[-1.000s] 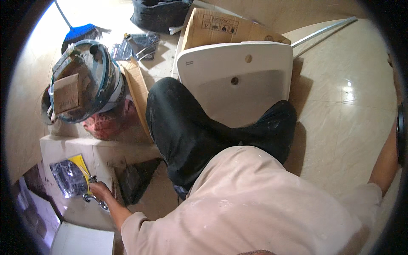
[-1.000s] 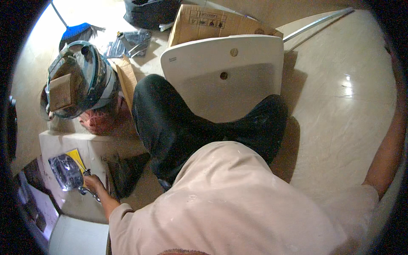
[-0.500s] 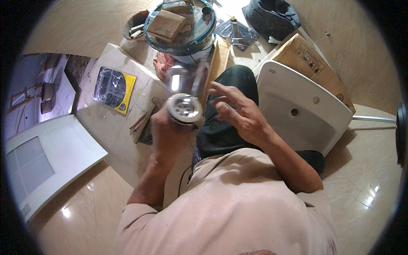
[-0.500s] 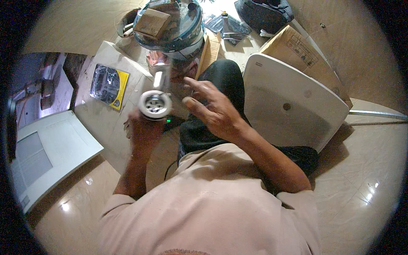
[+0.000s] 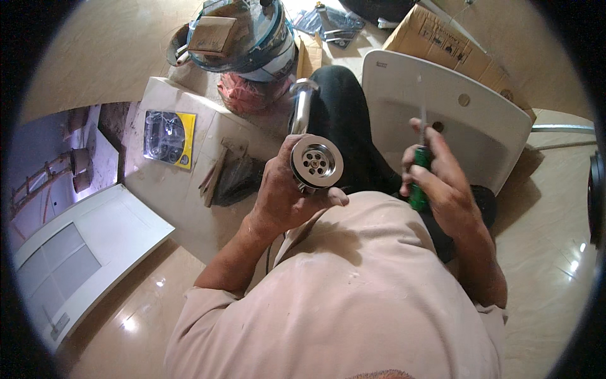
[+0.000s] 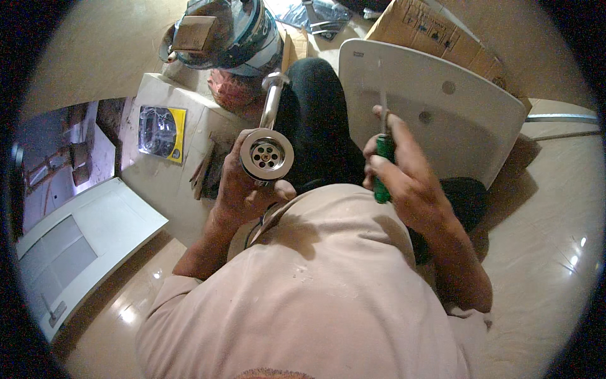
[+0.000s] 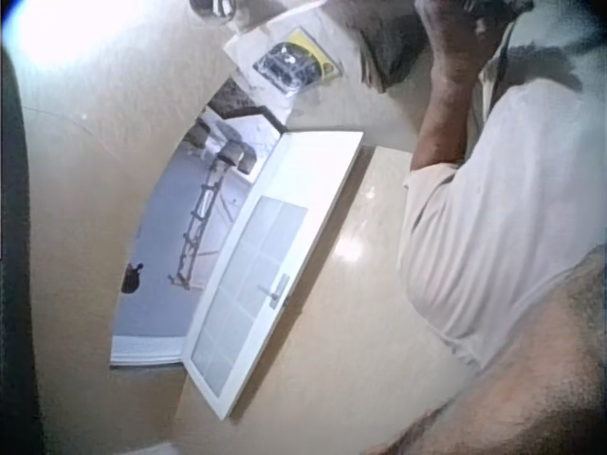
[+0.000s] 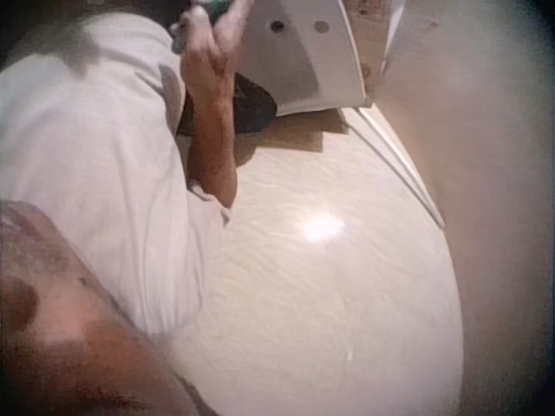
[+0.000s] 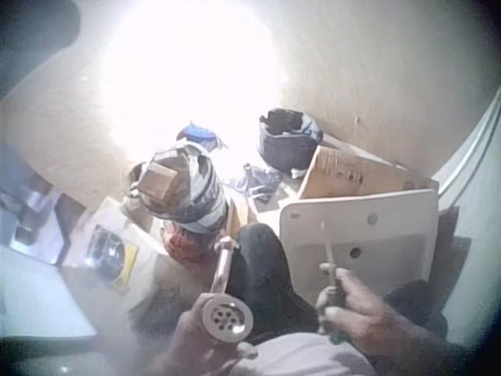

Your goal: The person assembles a sink drain by hand and using a screwdriver, inserting and tightening a central screw into the drain assembly.

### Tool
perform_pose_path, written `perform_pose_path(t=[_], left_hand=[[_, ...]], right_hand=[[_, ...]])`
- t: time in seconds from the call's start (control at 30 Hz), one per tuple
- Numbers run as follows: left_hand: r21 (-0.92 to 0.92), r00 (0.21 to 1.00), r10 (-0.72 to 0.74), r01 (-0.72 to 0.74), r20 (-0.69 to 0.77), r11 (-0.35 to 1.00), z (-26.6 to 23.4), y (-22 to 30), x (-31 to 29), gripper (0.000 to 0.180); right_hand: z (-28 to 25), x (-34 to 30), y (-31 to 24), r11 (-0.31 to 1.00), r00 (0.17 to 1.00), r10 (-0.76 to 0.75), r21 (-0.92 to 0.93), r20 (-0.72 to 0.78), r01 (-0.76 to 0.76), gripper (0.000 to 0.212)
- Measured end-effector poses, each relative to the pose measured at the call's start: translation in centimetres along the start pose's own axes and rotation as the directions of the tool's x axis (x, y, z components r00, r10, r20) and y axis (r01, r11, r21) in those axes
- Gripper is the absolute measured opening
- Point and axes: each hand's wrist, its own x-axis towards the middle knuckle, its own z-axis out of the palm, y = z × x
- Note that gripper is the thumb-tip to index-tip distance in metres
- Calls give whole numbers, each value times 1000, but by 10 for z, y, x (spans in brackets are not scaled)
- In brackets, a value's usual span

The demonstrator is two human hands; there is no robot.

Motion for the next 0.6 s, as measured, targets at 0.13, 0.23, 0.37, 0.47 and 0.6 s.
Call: perform_pose_path(t=[0.13,0.23,0.37,0.47,0.6], left_hand=[[-133,1000,19,-18,2,991,4,-11,-13,95],[-48,995,102,-102,-2,994,9,-16,-18,99],[29,989,138,-139,49,990,10,-20,-18,99],[77,987,145,-150,63,986,9,-19,-19,97],[144,978,199,-205,57,968,9,-18,-20,96]], right_hand=[[-20,-42,-10,914,953,-282,-271,109,302,47],[-22,-51,-21,843,931,-322,-396,172,365,35],[-15,-47,-32,794,928,-301,-481,220,372,25],[-11,-44,-31,777,929,-285,-510,237,368,31],[-17,-44,-20,796,943,-239,-510,231,327,34]])
